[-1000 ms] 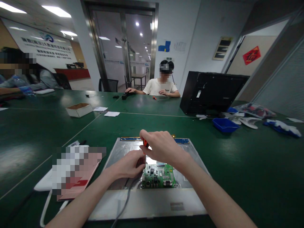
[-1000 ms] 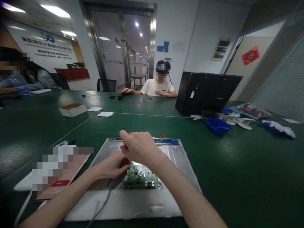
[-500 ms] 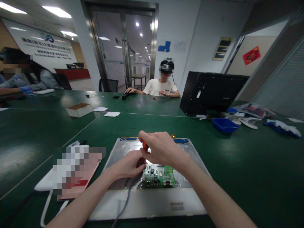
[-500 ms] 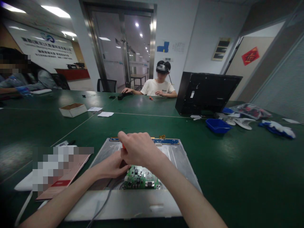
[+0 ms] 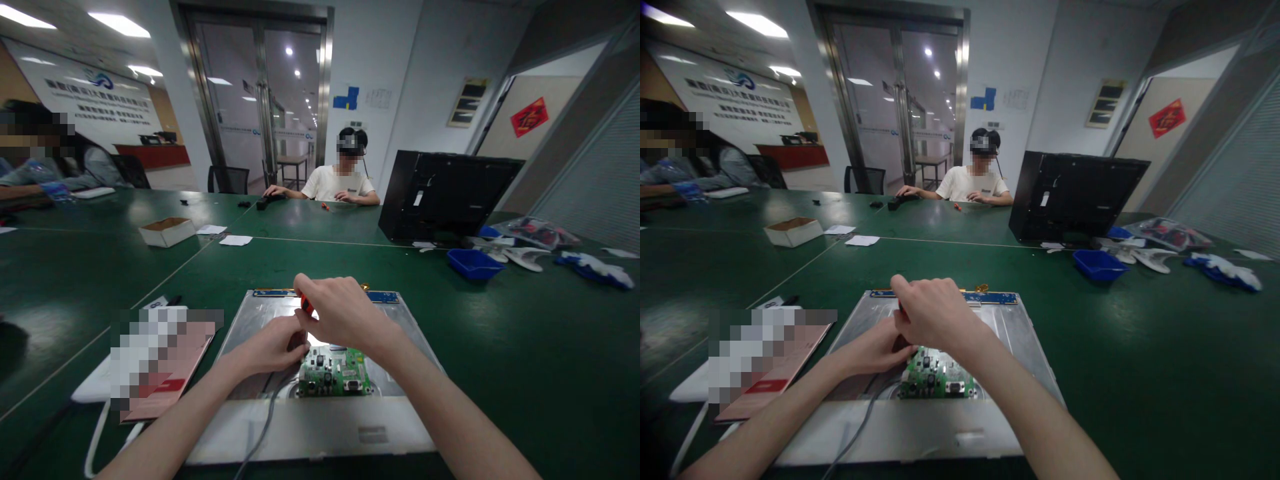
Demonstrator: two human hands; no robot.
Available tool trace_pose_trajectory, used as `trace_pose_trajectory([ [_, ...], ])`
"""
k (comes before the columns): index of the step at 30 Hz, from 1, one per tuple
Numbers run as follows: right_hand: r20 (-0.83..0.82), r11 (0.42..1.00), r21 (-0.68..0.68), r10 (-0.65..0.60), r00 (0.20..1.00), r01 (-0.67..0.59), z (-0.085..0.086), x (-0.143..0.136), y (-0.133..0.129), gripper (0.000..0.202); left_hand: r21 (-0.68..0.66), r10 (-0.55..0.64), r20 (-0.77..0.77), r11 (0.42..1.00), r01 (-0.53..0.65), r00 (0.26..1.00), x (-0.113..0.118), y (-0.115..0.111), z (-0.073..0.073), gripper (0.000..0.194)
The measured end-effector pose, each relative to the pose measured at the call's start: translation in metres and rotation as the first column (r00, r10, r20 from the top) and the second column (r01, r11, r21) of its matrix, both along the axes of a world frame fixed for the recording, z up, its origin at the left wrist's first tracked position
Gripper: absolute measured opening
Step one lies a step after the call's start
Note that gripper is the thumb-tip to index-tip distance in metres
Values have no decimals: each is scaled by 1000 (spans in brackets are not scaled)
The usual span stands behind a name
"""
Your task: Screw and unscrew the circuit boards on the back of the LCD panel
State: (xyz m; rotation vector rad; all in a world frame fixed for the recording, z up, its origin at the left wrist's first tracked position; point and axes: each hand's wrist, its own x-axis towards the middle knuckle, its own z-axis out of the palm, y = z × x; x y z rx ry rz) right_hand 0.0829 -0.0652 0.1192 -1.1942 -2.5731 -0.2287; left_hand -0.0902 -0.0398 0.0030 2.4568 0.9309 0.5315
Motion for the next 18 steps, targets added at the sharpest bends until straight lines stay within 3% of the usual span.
trace_pose_trajectory([
  [13,-14,998,-38,40,999,-40,1,1,-1,12,16,-4,31,1000,4,999,0,2,-4,6],
  [18,-16,997,-49,59,998,-60,2,3,-3,16,-34,-24,67,999,26,997,-1,2,-4,5],
])
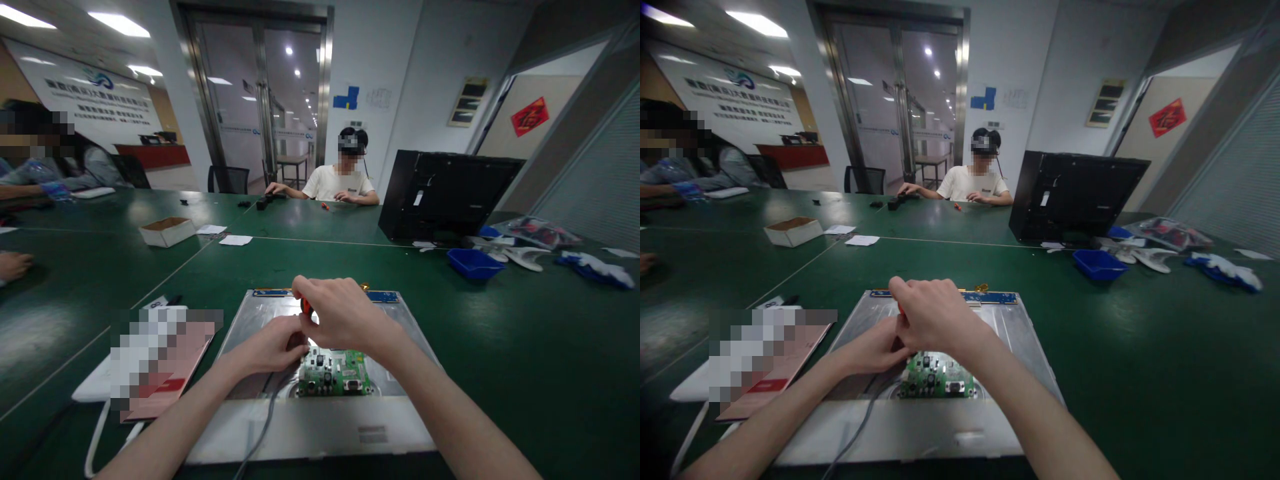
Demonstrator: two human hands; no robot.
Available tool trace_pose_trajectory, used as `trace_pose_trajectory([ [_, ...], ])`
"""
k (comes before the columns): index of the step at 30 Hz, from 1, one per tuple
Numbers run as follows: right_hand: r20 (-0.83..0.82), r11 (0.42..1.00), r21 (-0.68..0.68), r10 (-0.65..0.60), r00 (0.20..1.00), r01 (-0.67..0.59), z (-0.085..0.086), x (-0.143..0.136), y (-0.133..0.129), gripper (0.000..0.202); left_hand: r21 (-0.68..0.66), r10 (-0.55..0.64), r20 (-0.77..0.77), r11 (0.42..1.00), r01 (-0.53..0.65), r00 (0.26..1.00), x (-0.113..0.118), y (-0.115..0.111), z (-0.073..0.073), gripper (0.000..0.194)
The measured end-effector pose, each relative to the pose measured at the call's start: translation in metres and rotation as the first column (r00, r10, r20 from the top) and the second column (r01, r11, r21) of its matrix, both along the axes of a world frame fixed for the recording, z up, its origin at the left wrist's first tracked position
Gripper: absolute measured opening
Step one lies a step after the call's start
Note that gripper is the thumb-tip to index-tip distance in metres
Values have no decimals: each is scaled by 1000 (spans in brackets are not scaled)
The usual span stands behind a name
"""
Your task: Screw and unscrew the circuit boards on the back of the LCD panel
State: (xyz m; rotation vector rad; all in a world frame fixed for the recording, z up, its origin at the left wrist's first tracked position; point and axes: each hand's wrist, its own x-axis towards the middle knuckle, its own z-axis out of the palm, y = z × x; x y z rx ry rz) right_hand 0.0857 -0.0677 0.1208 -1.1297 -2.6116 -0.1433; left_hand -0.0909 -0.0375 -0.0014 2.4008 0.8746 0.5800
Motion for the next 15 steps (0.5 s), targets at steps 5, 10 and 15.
trace_pose_trajectory([
  [5,6,1000,-1,-5,1000,5,-1,0,2,17,-48,10,-39,999,-12,999,-3,0,-1,3],
  [10,20,1000,9,-17,1000,17,-2,-1,4,14,-73,35,-35,997,-37,999,-3,-1,-3,6],
  [15,-6,1000,13,-7,1000,7,-2,0,3,15,-63,29,-13,998,-30,999,-2,-1,-1,6],
])
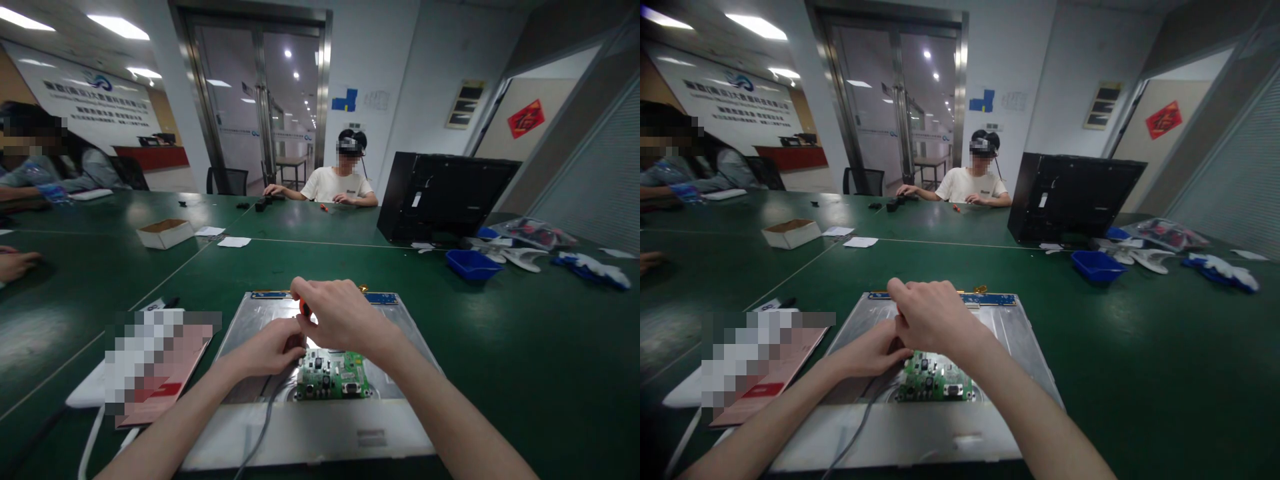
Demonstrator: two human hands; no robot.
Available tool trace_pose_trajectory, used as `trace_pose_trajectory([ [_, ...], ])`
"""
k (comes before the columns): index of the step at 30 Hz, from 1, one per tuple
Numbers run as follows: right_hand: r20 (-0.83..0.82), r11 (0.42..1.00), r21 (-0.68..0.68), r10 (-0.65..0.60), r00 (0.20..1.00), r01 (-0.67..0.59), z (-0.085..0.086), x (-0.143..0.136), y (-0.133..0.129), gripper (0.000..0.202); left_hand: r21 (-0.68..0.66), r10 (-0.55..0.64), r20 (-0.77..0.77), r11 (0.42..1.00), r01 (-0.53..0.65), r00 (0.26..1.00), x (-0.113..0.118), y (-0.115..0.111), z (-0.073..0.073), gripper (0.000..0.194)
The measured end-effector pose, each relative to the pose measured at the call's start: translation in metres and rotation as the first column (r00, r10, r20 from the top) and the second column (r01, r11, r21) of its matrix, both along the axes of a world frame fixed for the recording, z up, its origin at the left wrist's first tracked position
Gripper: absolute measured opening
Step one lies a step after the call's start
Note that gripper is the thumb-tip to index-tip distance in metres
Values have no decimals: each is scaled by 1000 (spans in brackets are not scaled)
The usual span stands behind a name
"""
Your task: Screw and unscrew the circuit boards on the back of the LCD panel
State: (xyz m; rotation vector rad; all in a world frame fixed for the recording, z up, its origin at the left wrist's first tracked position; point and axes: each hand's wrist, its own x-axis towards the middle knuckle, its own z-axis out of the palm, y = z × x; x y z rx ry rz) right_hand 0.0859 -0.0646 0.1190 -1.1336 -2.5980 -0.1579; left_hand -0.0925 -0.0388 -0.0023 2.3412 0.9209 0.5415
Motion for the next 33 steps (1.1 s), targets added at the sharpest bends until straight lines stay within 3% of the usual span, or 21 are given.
trace_pose_trajectory([
  [33,-17,1000,-19,17,1000,-18,-1,2,3,11,-111,-14,19,994,16,1000,-2,0,8,7],
])
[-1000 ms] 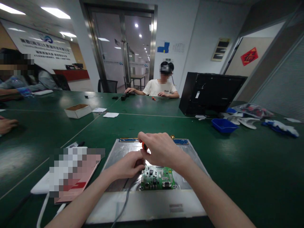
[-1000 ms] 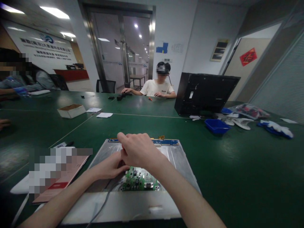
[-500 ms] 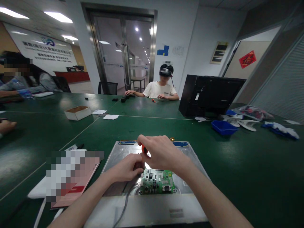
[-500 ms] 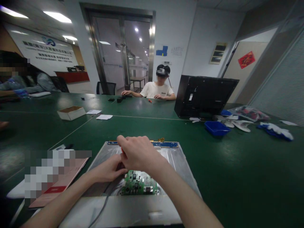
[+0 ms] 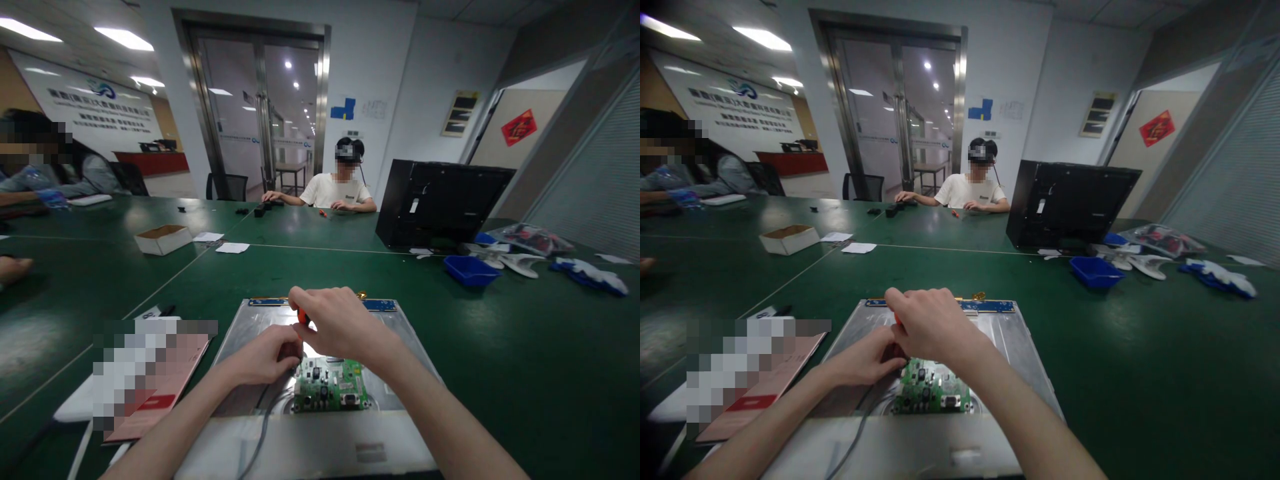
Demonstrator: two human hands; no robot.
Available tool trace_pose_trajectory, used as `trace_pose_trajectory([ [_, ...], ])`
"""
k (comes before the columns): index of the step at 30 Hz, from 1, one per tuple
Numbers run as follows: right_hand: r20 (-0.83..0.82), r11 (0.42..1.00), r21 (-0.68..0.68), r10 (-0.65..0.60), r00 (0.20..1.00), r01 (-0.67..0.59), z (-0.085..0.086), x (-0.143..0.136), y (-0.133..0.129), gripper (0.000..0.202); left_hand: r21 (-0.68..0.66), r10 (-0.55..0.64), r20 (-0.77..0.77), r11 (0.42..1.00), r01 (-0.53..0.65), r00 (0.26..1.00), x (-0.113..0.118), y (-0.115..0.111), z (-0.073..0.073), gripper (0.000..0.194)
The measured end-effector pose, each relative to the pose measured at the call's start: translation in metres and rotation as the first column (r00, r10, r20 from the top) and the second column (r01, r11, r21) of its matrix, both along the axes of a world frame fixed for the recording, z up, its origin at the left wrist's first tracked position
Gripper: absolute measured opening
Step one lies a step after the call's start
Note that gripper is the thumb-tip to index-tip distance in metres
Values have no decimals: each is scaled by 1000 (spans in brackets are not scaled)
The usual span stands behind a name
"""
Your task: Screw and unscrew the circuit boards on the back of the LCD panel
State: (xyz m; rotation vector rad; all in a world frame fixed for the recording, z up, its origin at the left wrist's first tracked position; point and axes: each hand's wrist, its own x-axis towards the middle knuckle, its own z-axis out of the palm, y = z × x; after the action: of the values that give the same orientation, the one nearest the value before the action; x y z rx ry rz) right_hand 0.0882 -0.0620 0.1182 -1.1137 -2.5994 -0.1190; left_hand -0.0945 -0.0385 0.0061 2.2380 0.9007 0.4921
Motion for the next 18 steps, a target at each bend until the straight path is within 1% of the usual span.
trace_pose_trajectory([
  [5,-7,999,8,33,999,-33,0,2,0,15,26,-9,3,1000,9,1000,1,0,2,5],
  [8,-9,999,-6,40,999,-40,0,2,0,16,23,-12,15,1000,11,1000,1,0,0,6],
  [14,10,1000,2,-1,1000,1,1,0,1,14,59,21,-10,998,-20,1000,0,3,-9,6],
  [18,21,999,41,-21,1000,21,0,-1,1,15,72,23,-21,997,-21,1000,-1,3,-7,5],
])
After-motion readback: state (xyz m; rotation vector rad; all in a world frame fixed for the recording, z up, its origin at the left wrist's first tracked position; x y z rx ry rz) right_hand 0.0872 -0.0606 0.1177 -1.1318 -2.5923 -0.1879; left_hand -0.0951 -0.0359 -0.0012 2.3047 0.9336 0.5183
